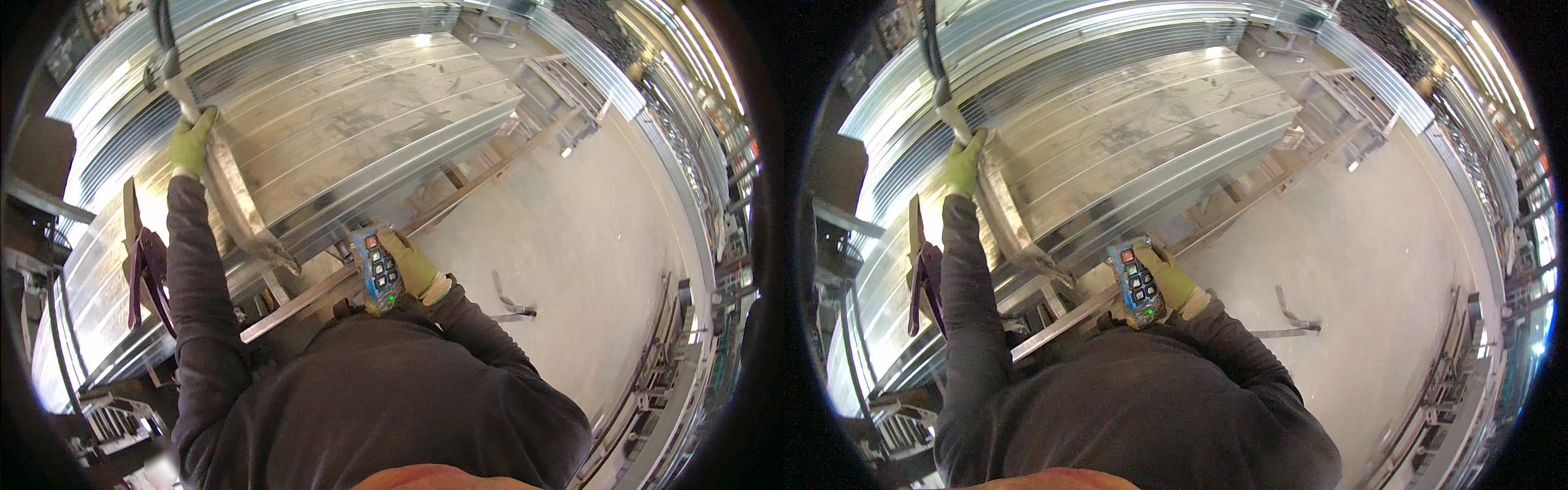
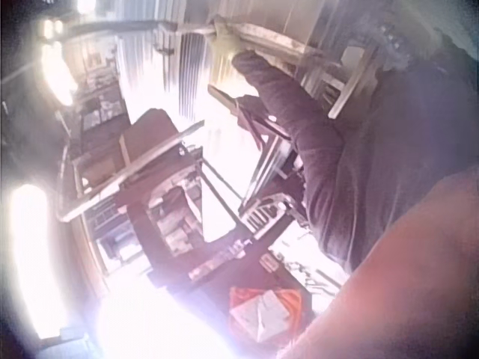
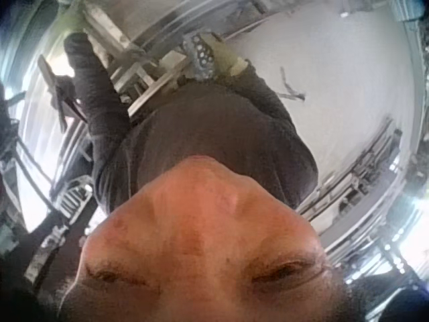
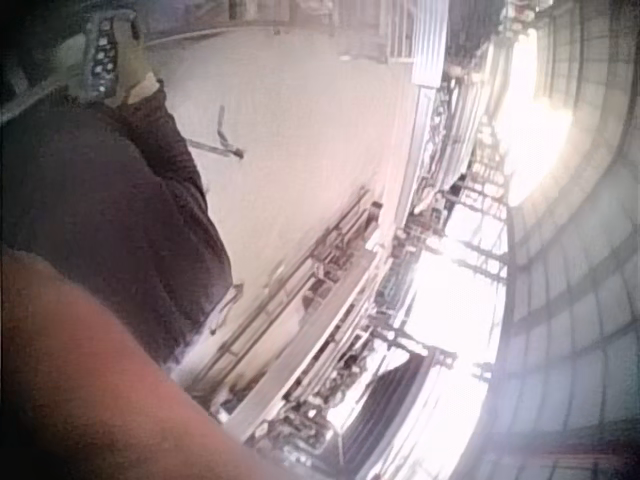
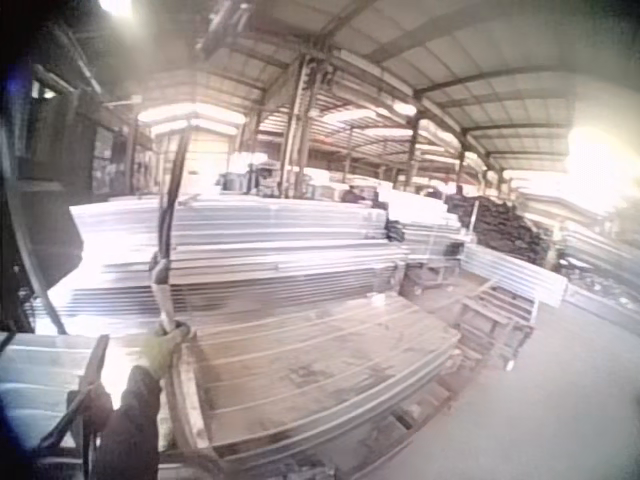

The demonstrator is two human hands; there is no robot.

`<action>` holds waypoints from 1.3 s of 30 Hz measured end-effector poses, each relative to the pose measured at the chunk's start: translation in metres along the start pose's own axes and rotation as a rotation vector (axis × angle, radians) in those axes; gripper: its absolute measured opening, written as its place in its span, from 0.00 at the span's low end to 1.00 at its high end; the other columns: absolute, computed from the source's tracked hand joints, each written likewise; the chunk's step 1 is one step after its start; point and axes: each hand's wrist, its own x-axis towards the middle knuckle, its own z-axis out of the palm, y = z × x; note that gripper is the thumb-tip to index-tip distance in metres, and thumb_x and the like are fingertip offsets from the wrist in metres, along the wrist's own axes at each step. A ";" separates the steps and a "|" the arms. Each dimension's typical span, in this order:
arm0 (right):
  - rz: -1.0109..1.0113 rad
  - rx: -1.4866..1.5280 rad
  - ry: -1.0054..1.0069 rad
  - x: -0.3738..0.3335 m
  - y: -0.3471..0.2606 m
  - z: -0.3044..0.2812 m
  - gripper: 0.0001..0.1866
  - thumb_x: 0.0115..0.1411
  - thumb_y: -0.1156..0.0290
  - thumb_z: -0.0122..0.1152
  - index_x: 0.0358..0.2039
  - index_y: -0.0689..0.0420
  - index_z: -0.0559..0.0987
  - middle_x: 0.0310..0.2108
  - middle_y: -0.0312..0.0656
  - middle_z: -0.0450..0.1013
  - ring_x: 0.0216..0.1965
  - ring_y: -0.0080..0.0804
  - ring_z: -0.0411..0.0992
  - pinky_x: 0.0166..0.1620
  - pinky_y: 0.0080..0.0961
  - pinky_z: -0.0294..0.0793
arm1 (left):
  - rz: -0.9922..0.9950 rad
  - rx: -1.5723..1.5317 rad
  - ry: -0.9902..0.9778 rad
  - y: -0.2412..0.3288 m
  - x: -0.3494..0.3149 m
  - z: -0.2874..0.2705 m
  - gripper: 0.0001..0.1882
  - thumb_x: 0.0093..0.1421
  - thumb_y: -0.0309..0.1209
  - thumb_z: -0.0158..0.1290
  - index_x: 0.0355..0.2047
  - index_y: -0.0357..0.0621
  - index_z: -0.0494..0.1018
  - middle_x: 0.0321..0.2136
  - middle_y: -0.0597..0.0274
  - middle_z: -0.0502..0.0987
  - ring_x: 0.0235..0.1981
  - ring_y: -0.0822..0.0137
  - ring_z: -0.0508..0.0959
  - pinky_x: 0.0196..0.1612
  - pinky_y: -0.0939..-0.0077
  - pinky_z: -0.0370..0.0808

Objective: The person uses a handheld remote to operate an overhead crane, lifting and moving large metal sheets within a workshop. They guide the suspended sheets to a metal rack and place them there, then walk to a control panel and press buttons.

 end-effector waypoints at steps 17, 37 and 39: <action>-0.192 -0.335 -0.049 0.031 -0.013 0.004 0.33 0.74 0.41 0.44 0.55 0.61 0.78 0.45 0.42 0.80 0.41 0.29 0.79 0.45 0.26 0.80 | -0.052 0.056 0.024 0.036 -0.010 0.003 0.25 0.64 0.47 0.63 0.49 0.37 0.78 0.37 0.61 0.82 0.38 0.68 0.79 0.47 0.70 0.75; -0.220 -0.141 0.010 0.015 0.027 -0.034 0.34 0.71 0.37 0.47 0.56 0.58 0.77 0.45 0.41 0.79 0.42 0.31 0.79 0.46 0.29 0.80 | 0.135 0.044 0.043 -0.003 0.048 -0.012 0.37 0.60 0.57 0.64 0.53 0.33 0.77 0.38 0.58 0.80 0.39 0.68 0.77 0.49 0.71 0.74; -0.302 -0.389 0.101 0.018 0.034 -0.031 0.35 0.71 0.37 0.48 0.56 0.58 0.77 0.45 0.41 0.79 0.42 0.31 0.79 0.46 0.29 0.80 | 0.078 -0.167 -0.052 -0.002 0.048 -0.010 0.25 0.63 0.48 0.63 0.47 0.39 0.76 0.31 0.63 0.78 0.30 0.70 0.76 0.38 0.73 0.75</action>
